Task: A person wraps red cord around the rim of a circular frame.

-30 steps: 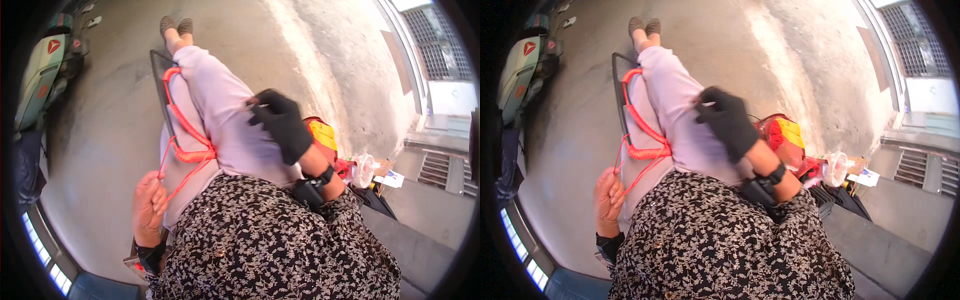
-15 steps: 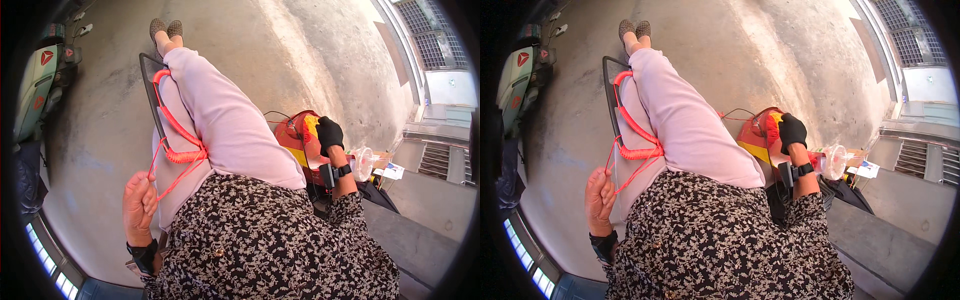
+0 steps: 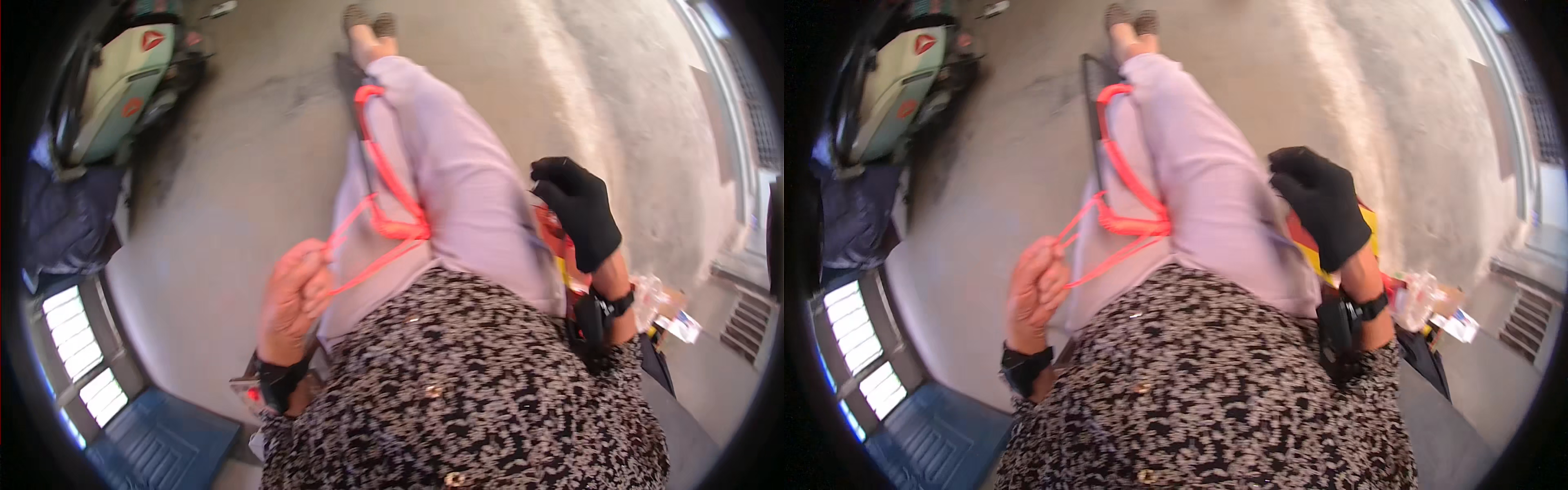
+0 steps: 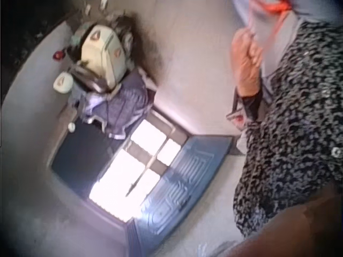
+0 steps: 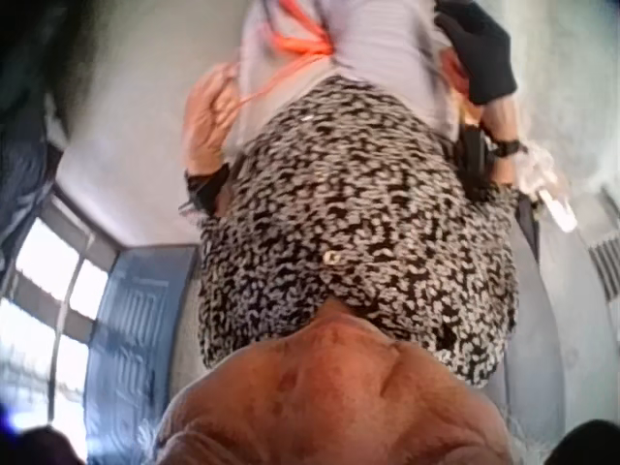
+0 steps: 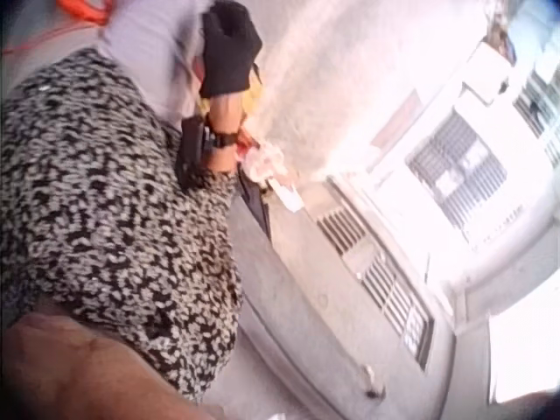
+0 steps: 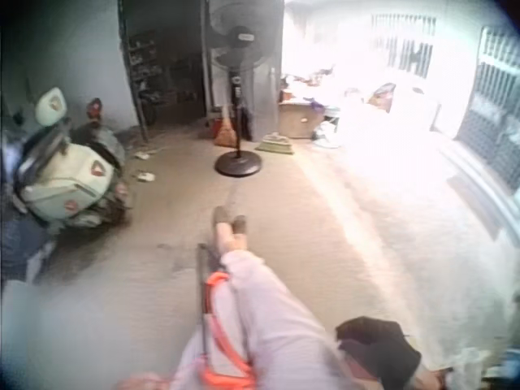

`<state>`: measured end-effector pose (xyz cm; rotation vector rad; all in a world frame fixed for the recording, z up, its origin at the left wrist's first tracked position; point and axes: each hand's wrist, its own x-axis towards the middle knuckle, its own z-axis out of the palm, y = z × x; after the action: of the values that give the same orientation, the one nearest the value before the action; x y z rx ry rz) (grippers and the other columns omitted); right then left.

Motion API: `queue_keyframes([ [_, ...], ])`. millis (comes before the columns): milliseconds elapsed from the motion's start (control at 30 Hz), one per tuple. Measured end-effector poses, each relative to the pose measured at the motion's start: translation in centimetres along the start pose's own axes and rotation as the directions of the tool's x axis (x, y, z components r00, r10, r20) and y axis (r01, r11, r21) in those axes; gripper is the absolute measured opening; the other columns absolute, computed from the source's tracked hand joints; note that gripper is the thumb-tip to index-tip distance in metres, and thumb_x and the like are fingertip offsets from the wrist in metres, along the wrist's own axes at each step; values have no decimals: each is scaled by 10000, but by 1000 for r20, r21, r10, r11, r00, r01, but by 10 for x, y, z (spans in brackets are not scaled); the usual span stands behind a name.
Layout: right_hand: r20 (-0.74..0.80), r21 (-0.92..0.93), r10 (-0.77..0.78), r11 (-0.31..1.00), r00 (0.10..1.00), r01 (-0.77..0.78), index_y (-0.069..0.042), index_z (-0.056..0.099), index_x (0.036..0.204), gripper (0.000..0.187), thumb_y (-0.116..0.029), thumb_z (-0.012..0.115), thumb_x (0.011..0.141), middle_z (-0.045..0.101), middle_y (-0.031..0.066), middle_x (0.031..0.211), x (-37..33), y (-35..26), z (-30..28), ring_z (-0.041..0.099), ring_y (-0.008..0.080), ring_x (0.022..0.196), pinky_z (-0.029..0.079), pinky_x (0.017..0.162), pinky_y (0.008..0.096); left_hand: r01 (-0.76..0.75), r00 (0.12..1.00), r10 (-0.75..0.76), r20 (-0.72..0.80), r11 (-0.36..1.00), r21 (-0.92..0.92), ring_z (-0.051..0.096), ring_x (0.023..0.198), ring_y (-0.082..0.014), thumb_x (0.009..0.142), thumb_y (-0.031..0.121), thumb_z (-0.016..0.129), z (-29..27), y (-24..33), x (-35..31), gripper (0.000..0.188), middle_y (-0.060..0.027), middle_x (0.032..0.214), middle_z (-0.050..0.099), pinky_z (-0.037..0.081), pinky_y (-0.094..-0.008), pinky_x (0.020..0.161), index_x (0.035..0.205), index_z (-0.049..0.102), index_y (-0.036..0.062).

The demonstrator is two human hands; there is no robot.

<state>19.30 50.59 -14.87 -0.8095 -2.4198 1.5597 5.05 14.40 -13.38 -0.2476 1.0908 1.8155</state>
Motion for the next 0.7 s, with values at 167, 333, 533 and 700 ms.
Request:
queue_keyframes([
  [167, 741, 171, -255, 966, 620, 193, -85, 559, 1238, 509, -190, 730, 770, 673, 117, 911, -18, -96, 77, 624, 188, 700, 518, 665, 315, 22, 983, 3, 183, 991, -131, 330, 410, -48, 977, 166, 492, 24, 2, -3, 161, 29, 535, 385, 278, -188, 341, 958, 540, 14],
  [333, 880, 192, -307, 928, 363, 320, -50, 609, 1150, 391, -234, 687, 814, 677, 130, 866, -7, -78, 108, 646, 238, 746, 511, 711, 328, 8, 969, 66, 237, 955, -298, 329, 432, -75, 980, 167, 478, 23, 2, -1, 169, 6, 561, 385, 298, -208, 346, 959, 536, 10],
  [533, 940, 152, -159, 987, 303, 47, -14, 694, 945, 155, -136, 674, 851, 696, 90, 810, 16, -85, 12, 647, 123, 743, 476, 637, 257, -134, 990, 143, 3, 933, -333, 589, 873, -206, 946, 164, 507, 15, -2, 1, 143, -141, 1058, 561, 476, -218, 554, 907, 556, 35],
  [700, 884, 87, 3, 982, 468, -169, 0, 682, 971, 214, -156, 709, 828, 663, 72, 741, 15, -86, 10, 617, 102, 694, 477, 625, 254, -16, 997, 51, 53, 852, -523, 582, 909, -179, 929, 148, 505, -11, -11, 4, 128, -134, 1168, 518, 486, -221, 596, 898, 558, 36],
])
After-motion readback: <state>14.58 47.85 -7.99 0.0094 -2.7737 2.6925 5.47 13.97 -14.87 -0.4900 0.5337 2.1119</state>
